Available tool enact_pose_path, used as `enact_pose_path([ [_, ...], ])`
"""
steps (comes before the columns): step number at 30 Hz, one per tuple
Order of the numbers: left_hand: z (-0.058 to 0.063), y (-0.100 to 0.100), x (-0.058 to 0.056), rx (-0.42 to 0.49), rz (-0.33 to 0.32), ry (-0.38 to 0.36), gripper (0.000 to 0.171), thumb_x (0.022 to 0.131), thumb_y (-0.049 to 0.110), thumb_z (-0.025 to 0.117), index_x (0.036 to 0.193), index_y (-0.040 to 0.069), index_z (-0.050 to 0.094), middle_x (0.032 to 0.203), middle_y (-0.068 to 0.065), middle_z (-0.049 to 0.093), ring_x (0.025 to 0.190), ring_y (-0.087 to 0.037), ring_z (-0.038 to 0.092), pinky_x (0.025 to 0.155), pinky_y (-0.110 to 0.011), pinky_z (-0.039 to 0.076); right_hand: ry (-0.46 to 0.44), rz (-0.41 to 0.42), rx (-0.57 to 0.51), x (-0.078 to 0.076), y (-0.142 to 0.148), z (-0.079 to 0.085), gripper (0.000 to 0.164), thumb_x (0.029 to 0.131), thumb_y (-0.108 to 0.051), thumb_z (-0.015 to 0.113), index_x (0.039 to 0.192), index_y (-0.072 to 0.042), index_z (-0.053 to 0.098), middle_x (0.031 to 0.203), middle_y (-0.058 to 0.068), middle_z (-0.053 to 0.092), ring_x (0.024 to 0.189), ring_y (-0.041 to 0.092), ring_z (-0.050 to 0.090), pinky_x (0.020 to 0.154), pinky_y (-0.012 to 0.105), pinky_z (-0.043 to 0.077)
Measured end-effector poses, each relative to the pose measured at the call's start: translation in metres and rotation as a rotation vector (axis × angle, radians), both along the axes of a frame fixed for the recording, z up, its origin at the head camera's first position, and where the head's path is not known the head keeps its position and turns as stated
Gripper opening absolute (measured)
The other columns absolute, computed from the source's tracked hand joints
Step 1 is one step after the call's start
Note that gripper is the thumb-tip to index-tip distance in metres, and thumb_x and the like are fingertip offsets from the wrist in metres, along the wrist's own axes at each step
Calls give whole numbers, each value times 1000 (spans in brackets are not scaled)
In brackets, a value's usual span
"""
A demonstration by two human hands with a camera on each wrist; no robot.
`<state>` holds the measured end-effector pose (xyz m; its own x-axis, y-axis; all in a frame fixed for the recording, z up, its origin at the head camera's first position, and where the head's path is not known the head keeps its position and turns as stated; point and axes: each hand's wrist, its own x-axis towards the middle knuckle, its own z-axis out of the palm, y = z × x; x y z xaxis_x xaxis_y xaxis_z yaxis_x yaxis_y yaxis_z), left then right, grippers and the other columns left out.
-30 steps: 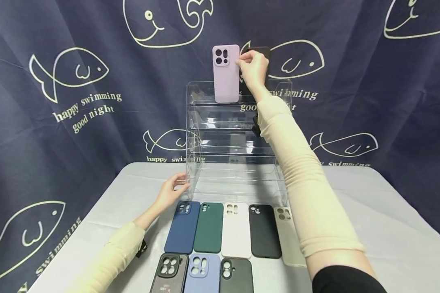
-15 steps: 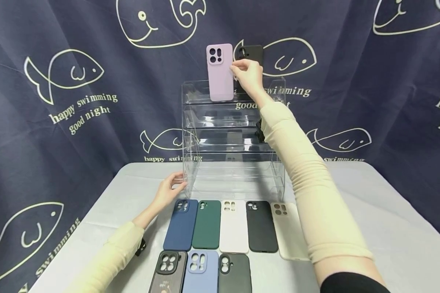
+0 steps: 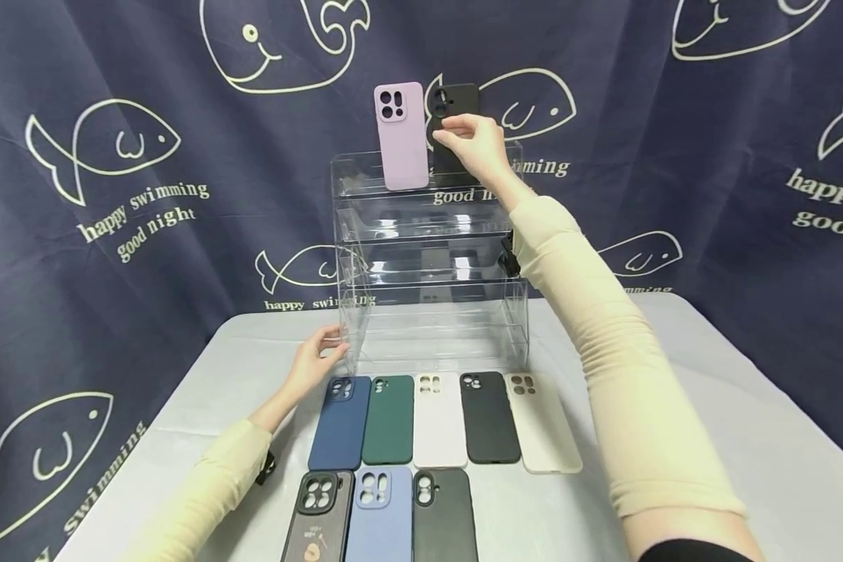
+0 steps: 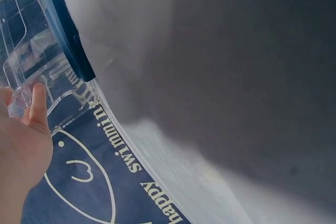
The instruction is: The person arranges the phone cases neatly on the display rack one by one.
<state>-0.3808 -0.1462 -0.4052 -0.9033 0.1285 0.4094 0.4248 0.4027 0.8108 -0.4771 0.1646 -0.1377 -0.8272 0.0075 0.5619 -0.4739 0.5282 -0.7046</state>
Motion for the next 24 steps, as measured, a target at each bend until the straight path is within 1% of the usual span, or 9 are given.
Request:
enact_pose_path([
  [4, 0, -2, 2, -2, 15, -13, 39, 87, 5, 65, 122, -5, 54, 120, -25, 59, 104, -39, 61, 86, -47, 55, -26, 50, 27, 13, 4, -7, 49, 87, -39, 65, 124, -8, 60, 123, 6, 64, 111, 15, 61, 97, 28, 49],
  [6, -8, -5, -4, -11, 20, -1, 39, 87, 8, 66, 122, -3, 55, 120, -23, 60, 103, -37, 62, 86, -44, 56, -48, 68, 35, 20, 5, -11, 51, 86, -41, 65, 126, -9, 59, 124, 5, 63, 115, 17, 59, 101, 30, 47],
  [9, -8, -5, -5, -25, 14, 17, 38, 87, 8, 65, 122, -4, 54, 120, -23, 60, 103, -37, 62, 87, -44, 56, -73, 85, 44, 32, 7, -13, 52, 86, -42, 65, 126, -10, 59, 124, 4, 63, 115, 16, 59, 102, 31, 46],
  [11, -7, -4, -6, -17, 2, 20, 38, 87, 7, 65, 122, -4, 54, 120, -24, 59, 103, -38, 62, 88, -45, 55, -75, 88, 62, 39, 8, -14, 52, 86, -42, 66, 126, -10, 59, 125, 4, 63, 115, 16, 59, 101, 32, 47],
  [14, -5, -3, -7, -17, -2, 10, 39, 87, 7, 65, 122, -4, 53, 121, -24, 59, 104, -38, 61, 88, -45, 55, -73, 92, 101, 50, 11, -17, 52, 86, -42, 66, 127, -10, 59, 126, 5, 62, 114, 16, 60, 98, 31, 49],
  [17, -4, -2, -8, -21, -3, 7, 39, 87, 7, 64, 123, -4, 53, 121, -24, 59, 104, -38, 61, 88, -46, 55, -86, 110, 117, 60, 14, -20, 52, 86, -41, 66, 127, -10, 59, 126, 6, 62, 113, 15, 60, 97, 32, 49],
  [24, -6, -3, -11, -54, -3, 49, 39, 88, 7, 64, 122, -6, 53, 119, -25, 59, 102, -38, 62, 89, -46, 54, -106, 159, 85, 77, 19, -33, 53, 85, -37, 68, 129, -10, 57, 127, 9, 61, 115, 15, 60, 102, 32, 47],
])
